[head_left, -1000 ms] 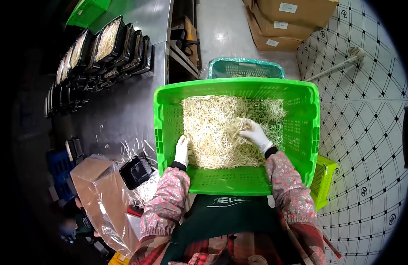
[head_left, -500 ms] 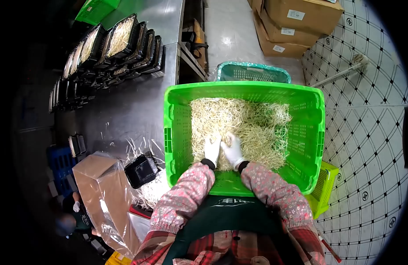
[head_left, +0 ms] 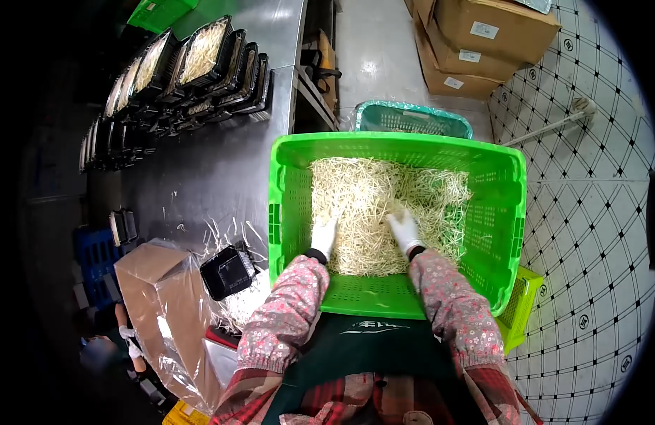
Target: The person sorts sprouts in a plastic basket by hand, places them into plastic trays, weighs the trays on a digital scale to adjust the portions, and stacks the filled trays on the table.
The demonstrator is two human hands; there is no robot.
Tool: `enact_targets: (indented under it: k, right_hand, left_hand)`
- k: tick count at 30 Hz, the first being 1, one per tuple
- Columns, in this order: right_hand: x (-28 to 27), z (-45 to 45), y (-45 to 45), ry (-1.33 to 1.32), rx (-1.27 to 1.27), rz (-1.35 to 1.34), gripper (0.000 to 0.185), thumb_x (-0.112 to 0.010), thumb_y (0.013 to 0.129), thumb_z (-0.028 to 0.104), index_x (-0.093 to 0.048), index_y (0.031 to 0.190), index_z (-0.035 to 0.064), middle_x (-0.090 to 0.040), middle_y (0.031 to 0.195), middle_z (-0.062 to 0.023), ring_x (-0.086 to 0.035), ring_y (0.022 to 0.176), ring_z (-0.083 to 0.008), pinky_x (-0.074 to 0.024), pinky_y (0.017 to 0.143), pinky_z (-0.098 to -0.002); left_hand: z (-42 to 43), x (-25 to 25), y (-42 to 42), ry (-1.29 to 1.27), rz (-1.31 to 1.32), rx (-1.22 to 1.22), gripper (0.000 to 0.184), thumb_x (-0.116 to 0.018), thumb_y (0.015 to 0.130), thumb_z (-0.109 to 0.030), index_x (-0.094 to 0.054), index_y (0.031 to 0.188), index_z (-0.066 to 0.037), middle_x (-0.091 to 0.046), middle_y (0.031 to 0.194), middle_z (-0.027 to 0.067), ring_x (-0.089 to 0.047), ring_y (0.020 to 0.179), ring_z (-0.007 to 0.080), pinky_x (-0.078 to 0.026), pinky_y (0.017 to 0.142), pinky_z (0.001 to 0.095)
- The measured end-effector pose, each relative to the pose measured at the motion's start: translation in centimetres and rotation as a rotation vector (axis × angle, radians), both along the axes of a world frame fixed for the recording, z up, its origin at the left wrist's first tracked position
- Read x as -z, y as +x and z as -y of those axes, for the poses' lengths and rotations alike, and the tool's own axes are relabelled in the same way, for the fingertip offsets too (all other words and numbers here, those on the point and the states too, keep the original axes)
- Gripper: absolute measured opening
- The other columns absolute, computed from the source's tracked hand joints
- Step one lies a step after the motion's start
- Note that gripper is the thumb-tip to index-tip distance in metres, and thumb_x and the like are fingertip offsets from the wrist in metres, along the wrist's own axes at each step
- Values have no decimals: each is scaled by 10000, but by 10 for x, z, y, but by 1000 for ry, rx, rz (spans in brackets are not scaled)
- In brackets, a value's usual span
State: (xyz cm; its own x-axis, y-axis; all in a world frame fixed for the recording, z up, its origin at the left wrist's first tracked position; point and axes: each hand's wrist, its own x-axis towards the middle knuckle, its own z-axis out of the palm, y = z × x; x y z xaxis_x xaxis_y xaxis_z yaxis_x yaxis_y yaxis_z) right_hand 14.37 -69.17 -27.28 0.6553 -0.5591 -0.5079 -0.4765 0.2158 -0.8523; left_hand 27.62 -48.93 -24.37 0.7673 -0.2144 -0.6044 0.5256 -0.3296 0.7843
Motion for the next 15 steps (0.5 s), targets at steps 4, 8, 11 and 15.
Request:
enact_targets:
  k: [4, 8, 11, 15]
  right_hand:
    - [-73, -64, 23, -328, -302, 36, 499, -622, 929, 204, -475, 1364, 10, -569, 1268, -208, -542, 1186, -342, -416, 1039, -390]
    - [-144, -13, 52, -371, -664, 176, 602, -628, 907, 360, -455, 1429, 116, -534, 1295, -205, -491, 1235, -363, -403, 1049, -436]
    - [-128, 33, 72, -650, -838, 127, 673, -567, 931, 436, -389, 1484, 94, -412, 1481, -231, -423, 1345, -373, -368, 1123, -459]
    - [-94, 81, 87, -654, -735, -21, 592, -526, 958, 413, -488, 1379, -1, -585, 1271, -249, -553, 1170, -388, -462, 959, -470]
  left_hand:
    - [31, -6, -55, -262, 105, -80, 388, -473, 1034, -200, -485, 1381, -27, -561, 1336, 83, -514, 1219, 168, -405, 1051, 329]
    - [36, -103, -84, -457, -403, -416, 546, -485, 1028, -391, -362, 1497, -140, -382, 1518, 24, -331, 1387, 182, -322, 1093, 497]
    - [5, -129, -74, -250, -571, -117, 844, -644, 924, -445, -190, 1573, -153, -111, 1644, 75, -200, 1459, 383, -279, 1099, 583]
    - [-5, -96, -19, 124, 292, 161, 841, -690, 909, -217, -185, 1550, -14, -256, 1590, 195, -290, 1449, 302, -234, 1184, 369]
